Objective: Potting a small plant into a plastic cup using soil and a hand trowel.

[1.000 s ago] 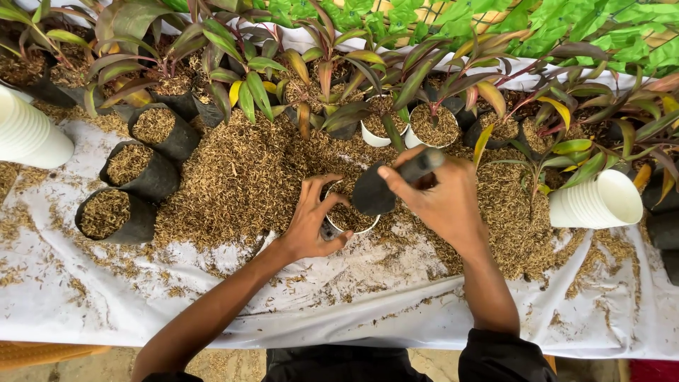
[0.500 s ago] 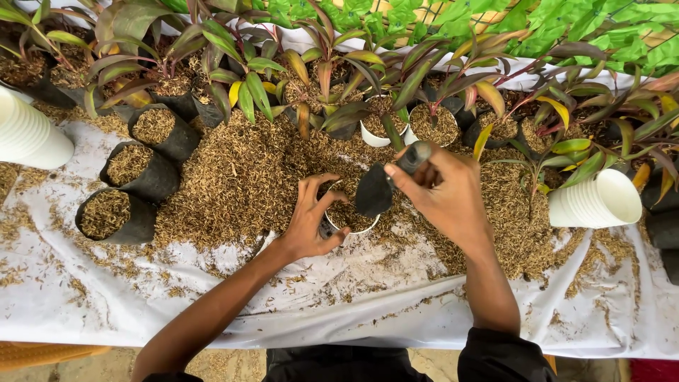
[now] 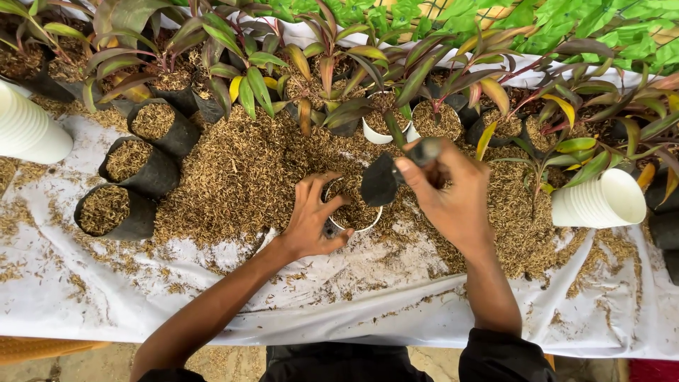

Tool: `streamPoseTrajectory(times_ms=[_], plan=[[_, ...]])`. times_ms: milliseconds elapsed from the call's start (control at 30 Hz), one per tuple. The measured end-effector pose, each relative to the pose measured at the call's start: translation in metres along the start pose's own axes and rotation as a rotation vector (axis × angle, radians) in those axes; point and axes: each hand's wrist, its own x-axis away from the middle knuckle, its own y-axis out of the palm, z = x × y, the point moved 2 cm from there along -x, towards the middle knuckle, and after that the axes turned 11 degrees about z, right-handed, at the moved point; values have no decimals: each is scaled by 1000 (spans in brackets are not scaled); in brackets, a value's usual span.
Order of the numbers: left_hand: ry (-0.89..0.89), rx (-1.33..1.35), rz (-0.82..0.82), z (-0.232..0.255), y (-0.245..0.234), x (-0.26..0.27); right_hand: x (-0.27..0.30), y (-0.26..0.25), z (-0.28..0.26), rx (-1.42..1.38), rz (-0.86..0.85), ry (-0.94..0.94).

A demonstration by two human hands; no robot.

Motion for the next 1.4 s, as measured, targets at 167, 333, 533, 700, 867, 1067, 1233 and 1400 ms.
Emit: streamPoseTrajectory(times_ms=[167, 333, 533, 700, 867, 1067, 1233, 1400], plan=[[61, -76, -23, 1, -4, -2, 0, 7, -3, 64, -175, 44], [55, -70, -9, -2, -2, 0, 0, 2, -13, 58, -37, -11], [27, -67, -12, -3, 0, 2, 2, 7, -13, 82, -229, 17], [15, -60, -6, -2, -1, 1, 1, 2, -8, 62, -122, 33], [12, -67, -6, -1, -2, 1, 0, 2, -5, 95, -174, 44], [5, -62, 10, -2, -1, 2, -1, 0, -6, 55, -151, 70], [-2, -65, 10, -2, -1, 1, 0, 4, 0, 48, -212, 95], [4, -46, 57, -10, 5, 7, -3, 3, -2, 18, -165, 14]])
